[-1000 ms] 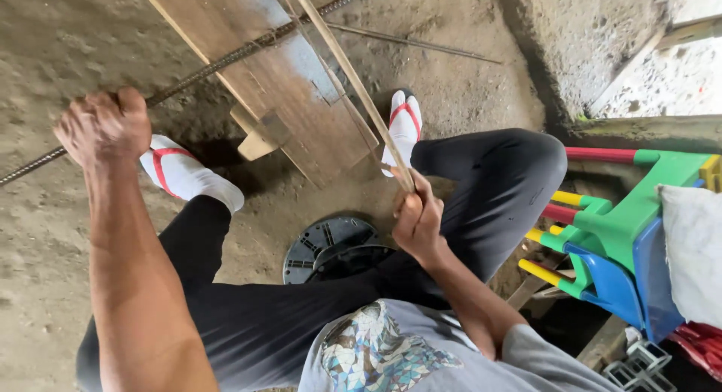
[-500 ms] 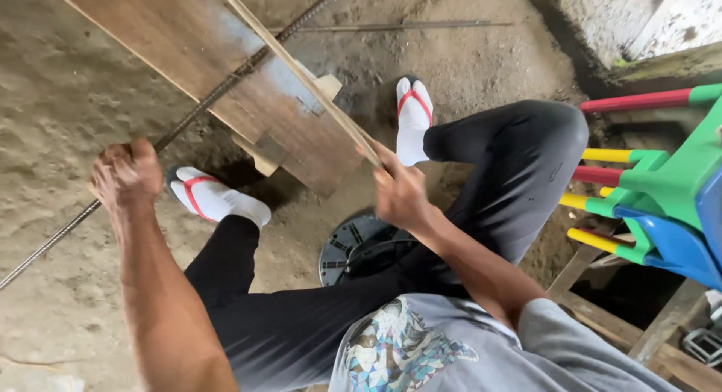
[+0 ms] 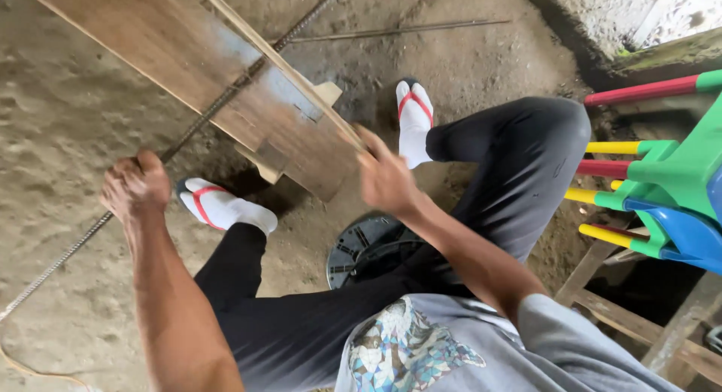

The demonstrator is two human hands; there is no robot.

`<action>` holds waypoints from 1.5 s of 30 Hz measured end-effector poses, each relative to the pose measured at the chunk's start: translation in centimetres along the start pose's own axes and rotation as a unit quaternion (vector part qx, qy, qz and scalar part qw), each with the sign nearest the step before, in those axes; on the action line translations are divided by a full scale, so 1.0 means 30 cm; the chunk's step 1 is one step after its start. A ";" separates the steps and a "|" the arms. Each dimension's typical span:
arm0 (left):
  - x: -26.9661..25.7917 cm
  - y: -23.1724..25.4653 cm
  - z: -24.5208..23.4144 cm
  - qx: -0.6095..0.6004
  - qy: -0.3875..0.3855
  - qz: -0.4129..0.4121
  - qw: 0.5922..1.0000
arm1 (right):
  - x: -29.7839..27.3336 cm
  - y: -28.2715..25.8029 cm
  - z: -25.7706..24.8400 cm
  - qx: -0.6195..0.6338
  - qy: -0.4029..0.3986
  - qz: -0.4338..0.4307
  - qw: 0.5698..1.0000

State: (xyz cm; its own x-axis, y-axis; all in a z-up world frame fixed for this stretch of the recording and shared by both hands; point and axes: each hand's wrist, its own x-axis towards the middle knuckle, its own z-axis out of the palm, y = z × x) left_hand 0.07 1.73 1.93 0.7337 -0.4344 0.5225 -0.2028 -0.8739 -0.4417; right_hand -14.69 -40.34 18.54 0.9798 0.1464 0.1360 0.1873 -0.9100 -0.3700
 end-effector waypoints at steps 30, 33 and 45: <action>0.108 0.001 -0.112 -0.240 -0.359 -0.327 0.841 | 0.336 -0.075 0.125 0.248 0.082 0.006 0.965; 0.115 0.007 -0.172 -0.270 -0.335 -0.329 0.840 | 0.286 -0.106 0.030 0.302 0.066 -0.015 0.951; 0.102 0.002 -0.119 -0.287 -0.401 -0.341 0.800 | 0.042 -0.005 0.061 0.067 0.185 -0.076 0.977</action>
State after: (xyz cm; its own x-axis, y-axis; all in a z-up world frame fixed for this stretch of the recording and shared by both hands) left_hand -0.02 -0.44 6.11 0.9342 0.2647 -0.2390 0.3267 -0.9041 0.2756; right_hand -13.36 -39.32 17.07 0.8519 0.1028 0.5134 0.3609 -0.8257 -0.4335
